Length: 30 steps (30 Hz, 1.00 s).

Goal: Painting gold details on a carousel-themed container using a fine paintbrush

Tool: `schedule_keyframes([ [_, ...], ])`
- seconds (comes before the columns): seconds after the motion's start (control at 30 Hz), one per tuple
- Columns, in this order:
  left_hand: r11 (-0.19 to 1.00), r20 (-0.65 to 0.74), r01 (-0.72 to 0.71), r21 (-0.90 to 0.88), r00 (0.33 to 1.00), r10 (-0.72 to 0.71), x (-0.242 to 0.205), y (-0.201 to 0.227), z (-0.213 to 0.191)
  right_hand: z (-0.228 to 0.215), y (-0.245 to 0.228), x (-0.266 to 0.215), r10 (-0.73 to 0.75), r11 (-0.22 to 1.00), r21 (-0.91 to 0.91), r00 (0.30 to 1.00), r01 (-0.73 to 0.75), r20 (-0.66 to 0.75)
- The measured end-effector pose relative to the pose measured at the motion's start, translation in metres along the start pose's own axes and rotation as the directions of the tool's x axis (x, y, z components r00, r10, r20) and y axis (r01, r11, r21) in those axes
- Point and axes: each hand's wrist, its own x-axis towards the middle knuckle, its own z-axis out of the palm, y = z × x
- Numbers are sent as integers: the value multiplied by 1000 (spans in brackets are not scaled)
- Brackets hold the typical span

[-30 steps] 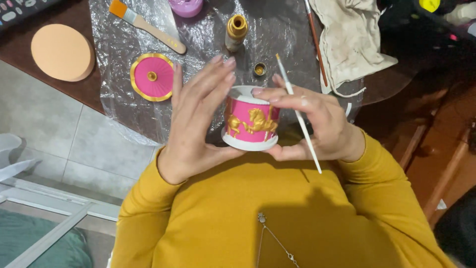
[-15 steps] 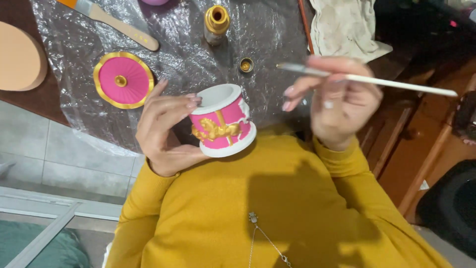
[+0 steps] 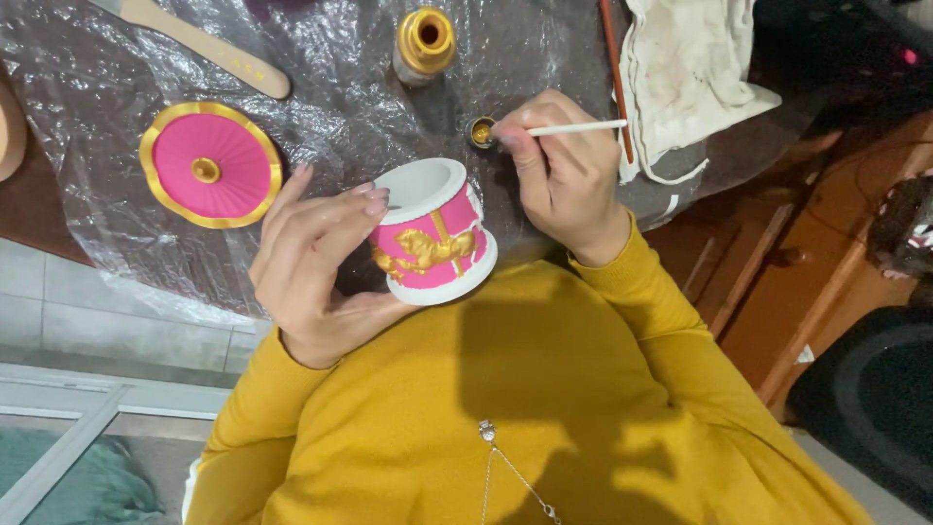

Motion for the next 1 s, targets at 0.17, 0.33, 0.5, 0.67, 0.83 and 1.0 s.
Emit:
schedule_keyframes([
  [0.17, 1000, -14, -2, 8, 1000, 2, 4, 1, -1, 0, -2, 4, 11, 1000, 18, 1000, -11, 7],
  [0.33, 1000, -21, 10, 0, 1000, -10, 3, 0, 0, 2, 1, 4, -5, 1000, 20, 1000, 5, 5],
  [0.5, 999, -66, -11, -39, 998, 8, 0, -2, 3, 0, -2, 5, 21, 999, 26, 1000, -21, -15],
  [0.67, 988, -83, 5, -154, 996, -18, 1, 5, -1, -16, -19, -6, 318, 905, 350, 932, -244, -173],
  [0.83, 983, -99, 5, -183, 995, -23, 2, 25, -6, -37, -52, -7, 241, 872, 483, 928, -78, -285],
  [1.0, 969, -93, -141, -201, 988, 124, 1, 39, -15, -48, -83, -8, 70, 744, 667, 989, 33, -127],
])
